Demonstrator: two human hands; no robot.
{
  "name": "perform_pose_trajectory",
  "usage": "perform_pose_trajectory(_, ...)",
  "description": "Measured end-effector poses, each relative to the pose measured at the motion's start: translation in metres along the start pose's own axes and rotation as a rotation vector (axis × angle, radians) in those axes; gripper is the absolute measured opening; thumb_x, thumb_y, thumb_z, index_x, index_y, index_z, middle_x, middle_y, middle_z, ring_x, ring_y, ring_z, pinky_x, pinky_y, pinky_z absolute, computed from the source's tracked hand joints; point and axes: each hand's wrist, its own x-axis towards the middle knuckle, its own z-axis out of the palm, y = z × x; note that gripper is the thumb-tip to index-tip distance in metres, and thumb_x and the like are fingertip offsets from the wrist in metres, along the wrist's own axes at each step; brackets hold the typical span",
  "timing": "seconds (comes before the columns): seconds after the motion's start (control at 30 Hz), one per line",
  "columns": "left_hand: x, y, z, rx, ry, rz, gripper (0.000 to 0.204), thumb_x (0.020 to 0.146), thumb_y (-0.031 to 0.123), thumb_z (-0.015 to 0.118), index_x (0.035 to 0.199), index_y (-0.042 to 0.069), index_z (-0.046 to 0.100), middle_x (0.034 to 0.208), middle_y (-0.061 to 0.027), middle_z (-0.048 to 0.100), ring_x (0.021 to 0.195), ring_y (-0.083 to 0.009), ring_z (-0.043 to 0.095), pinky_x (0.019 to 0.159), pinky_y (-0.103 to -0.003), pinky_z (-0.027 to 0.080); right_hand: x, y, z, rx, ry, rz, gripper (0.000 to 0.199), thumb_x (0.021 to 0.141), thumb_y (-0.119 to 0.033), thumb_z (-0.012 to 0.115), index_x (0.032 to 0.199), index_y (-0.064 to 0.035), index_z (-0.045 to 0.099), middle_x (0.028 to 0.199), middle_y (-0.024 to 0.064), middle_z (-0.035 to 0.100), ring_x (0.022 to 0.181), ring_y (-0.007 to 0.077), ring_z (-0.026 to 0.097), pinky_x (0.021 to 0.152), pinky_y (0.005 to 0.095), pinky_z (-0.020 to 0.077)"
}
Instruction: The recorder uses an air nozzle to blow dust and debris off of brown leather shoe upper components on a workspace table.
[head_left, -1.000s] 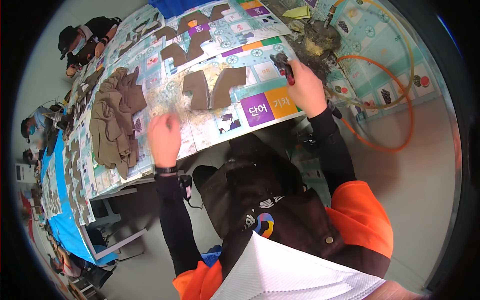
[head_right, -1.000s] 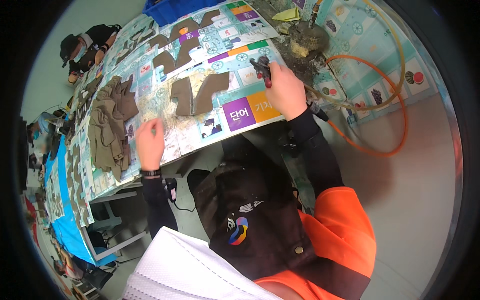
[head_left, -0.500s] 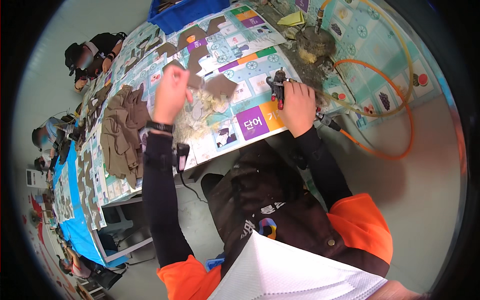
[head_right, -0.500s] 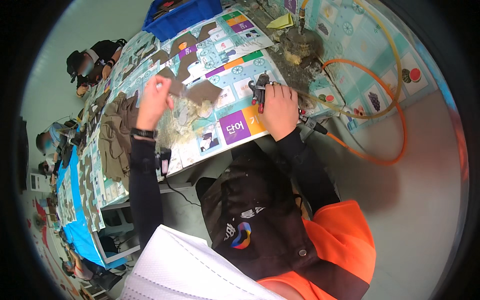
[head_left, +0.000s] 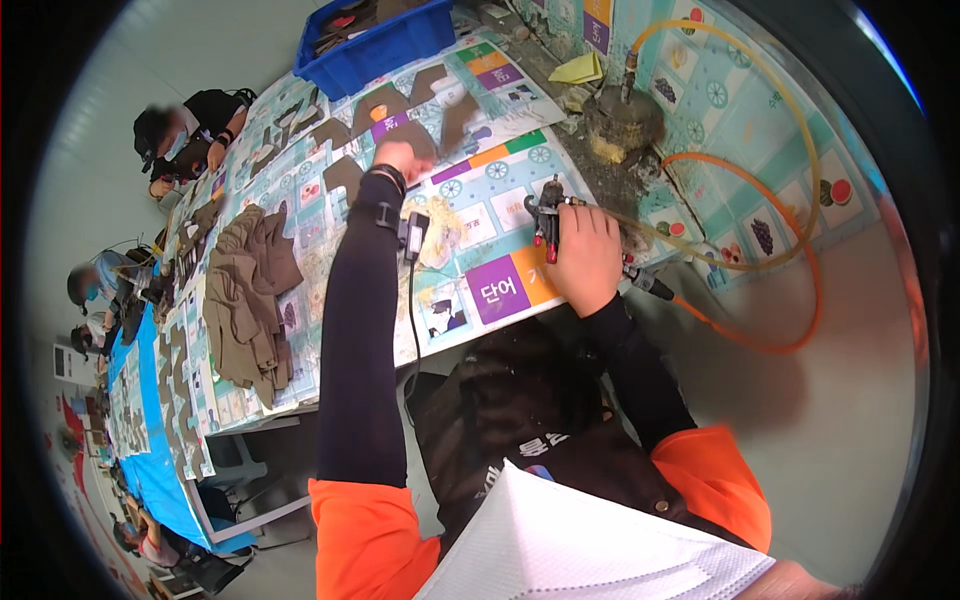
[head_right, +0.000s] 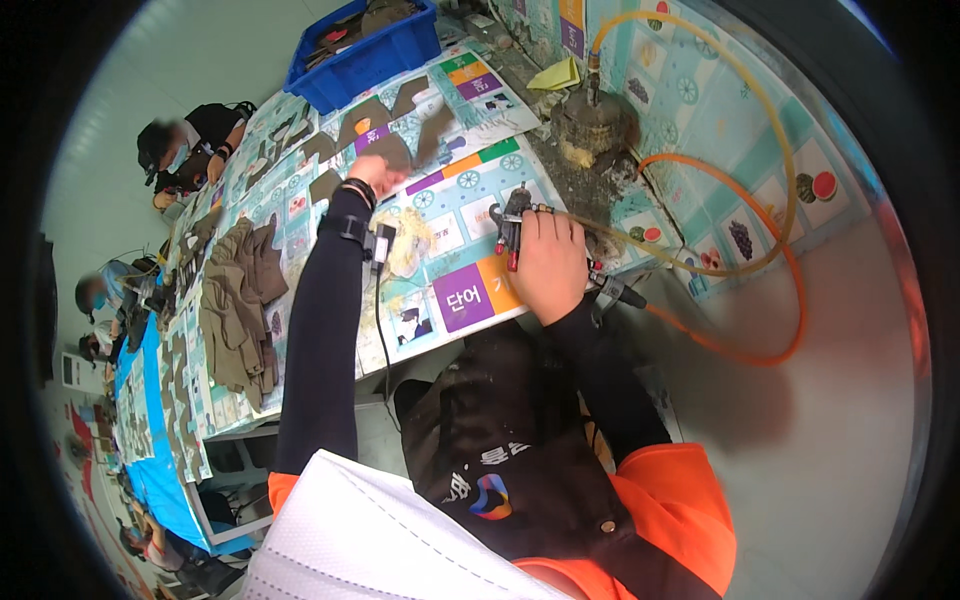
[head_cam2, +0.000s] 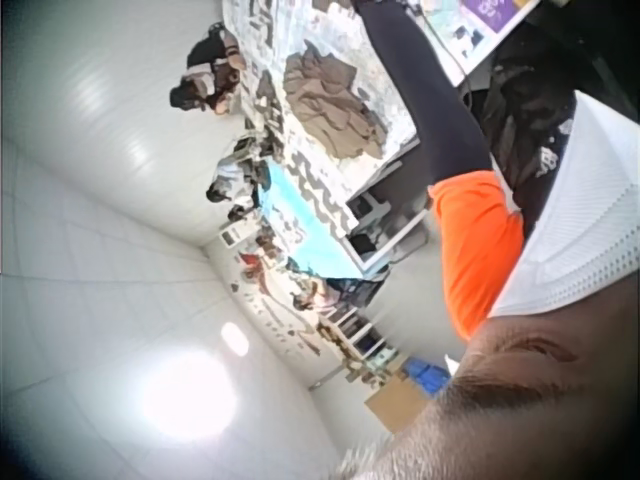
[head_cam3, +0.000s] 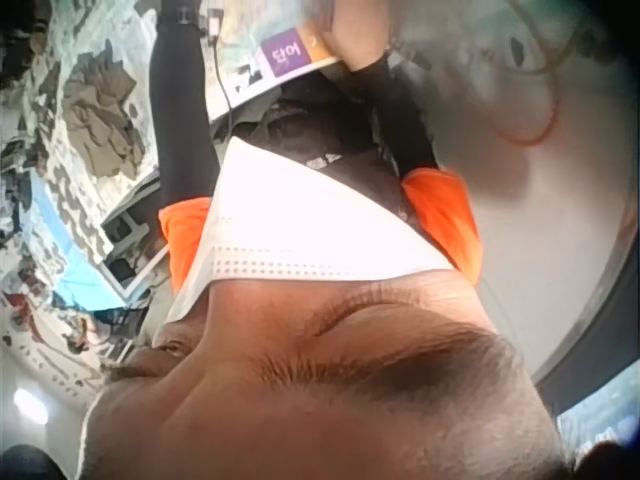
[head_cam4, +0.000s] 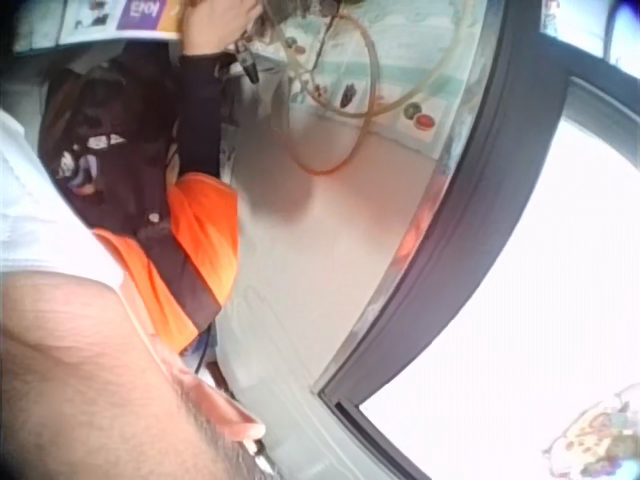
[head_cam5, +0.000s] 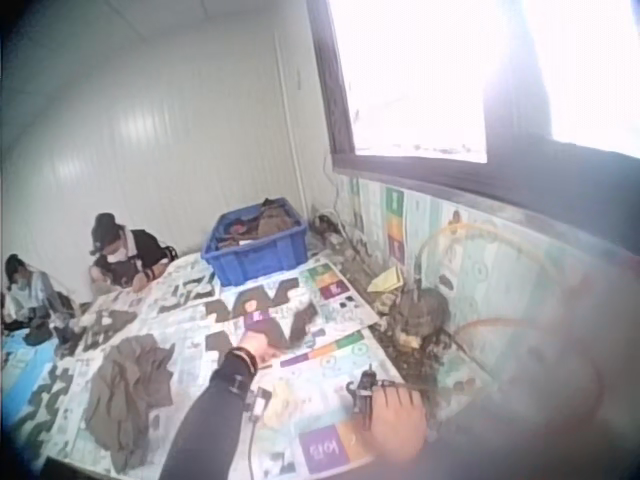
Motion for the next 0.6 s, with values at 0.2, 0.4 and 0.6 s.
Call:
perform_pose_trajectory(0.2, -0.028, 0.010, 0.001, -0.192, -0.054, -0.085, 0.031, 0.091, 0.001, 0.029, 0.120, -0.003, 0.040, 0.099, -0.0260, 0.069, 0.047, -0.0114, 0.049, 0.031, -0.022, 0.027, 0.000, -0.002, -0.005, -0.009, 0.048, -0.036, 0.041, 0.069, -0.019, 0.068, 0.104, -0.0022, 0.057, 0.096, 0.0110, 0.058, 0.096, 0.0289, 0.055, 0.088, 0.0399, 0.0412)
perform_pose_trajectory(0.4, -0.030, 0.003, 0.002, -0.314, -0.068, -0.110, 0.026, 0.091, 0.000, 0.030, 0.115, -0.003, 0.038, 0.103, -0.0276, 0.068, 0.047, -0.0110, 0.047, 0.033, -0.022, 0.028, -0.002, -0.002, -0.004, 0.015, 0.031, -0.016, 0.047, 0.064, -0.010, 0.068, 0.109, -0.0009, 0.058, 0.101, 0.0130, 0.059, 0.101, 0.0313, 0.055, 0.090, 0.0414, 0.0417)
perform_pose_trajectory(0.6, -0.028, -0.007, -0.007, -0.241, -0.090, -0.138, 0.022, 0.096, 0.011, 0.038, 0.114, -0.002, 0.042, 0.098, -0.0227, 0.070, 0.044, -0.0091, 0.043, 0.034, -0.023, 0.027, -0.001, -0.004, -0.002, -0.004, 0.043, -0.037, 0.049, 0.062, -0.009, 0.069, 0.110, -0.0012, 0.058, 0.101, 0.0129, 0.060, 0.101, 0.0312, 0.056, 0.090, 0.0410, 0.0422)
